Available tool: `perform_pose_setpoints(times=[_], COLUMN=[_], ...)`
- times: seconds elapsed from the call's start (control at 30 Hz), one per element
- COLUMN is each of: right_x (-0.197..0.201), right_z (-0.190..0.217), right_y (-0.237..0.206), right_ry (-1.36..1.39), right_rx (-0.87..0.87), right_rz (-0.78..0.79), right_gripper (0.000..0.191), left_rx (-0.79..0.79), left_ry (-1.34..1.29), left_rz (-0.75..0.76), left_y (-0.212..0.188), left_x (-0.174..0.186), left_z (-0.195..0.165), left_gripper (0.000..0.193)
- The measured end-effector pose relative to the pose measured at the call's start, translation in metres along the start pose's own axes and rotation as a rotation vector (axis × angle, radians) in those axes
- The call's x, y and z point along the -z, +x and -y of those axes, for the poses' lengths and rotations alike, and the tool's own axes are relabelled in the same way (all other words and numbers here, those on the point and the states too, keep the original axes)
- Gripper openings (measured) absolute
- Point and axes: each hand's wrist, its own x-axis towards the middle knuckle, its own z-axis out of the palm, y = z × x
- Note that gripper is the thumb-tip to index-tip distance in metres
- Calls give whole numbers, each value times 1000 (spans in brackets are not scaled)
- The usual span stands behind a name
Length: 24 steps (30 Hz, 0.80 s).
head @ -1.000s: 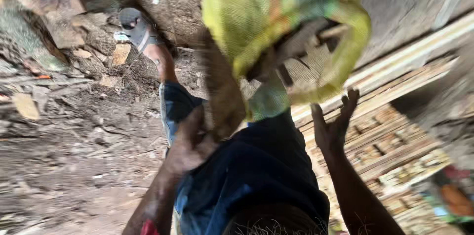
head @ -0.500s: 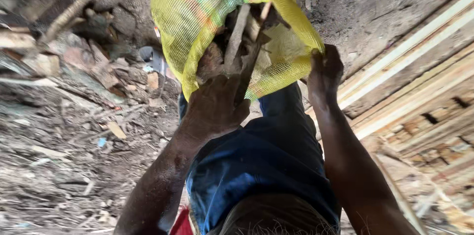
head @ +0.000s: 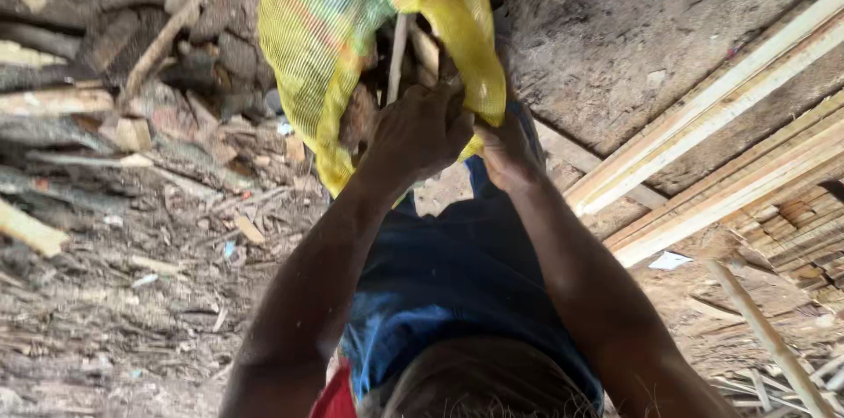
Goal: The person repeatedly picks up pieces of wood from the ground and places them into a yellow mesh bag. The person continues this process, filling the bag with wood pieces.
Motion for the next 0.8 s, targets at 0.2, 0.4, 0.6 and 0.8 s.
perform_pose_setpoints(times=[0.2, 0.4, 0.6, 0.8], right_x=[42, 59, 61, 75], right_z=[1, 17, 8, 9], right_y=[-9, -36, -42, -46], right_ry=[-58, -81, -146, -240], right_rx=[49, 41, 92, 72], right_rz=[-180, -201, -162, -199], right_gripper=[32, 31, 20, 12], left_rx=[-12, -188, -288, 95], left_ry=[25, 165, 511, 299], left_rz=[-111, -202, -330, -17], left_y=[1, -33, -19, 20], left_x=[-6, -8, -38, -82], left_z=[17, 1, -11, -11], left_gripper=[48, 59, 45, 51])
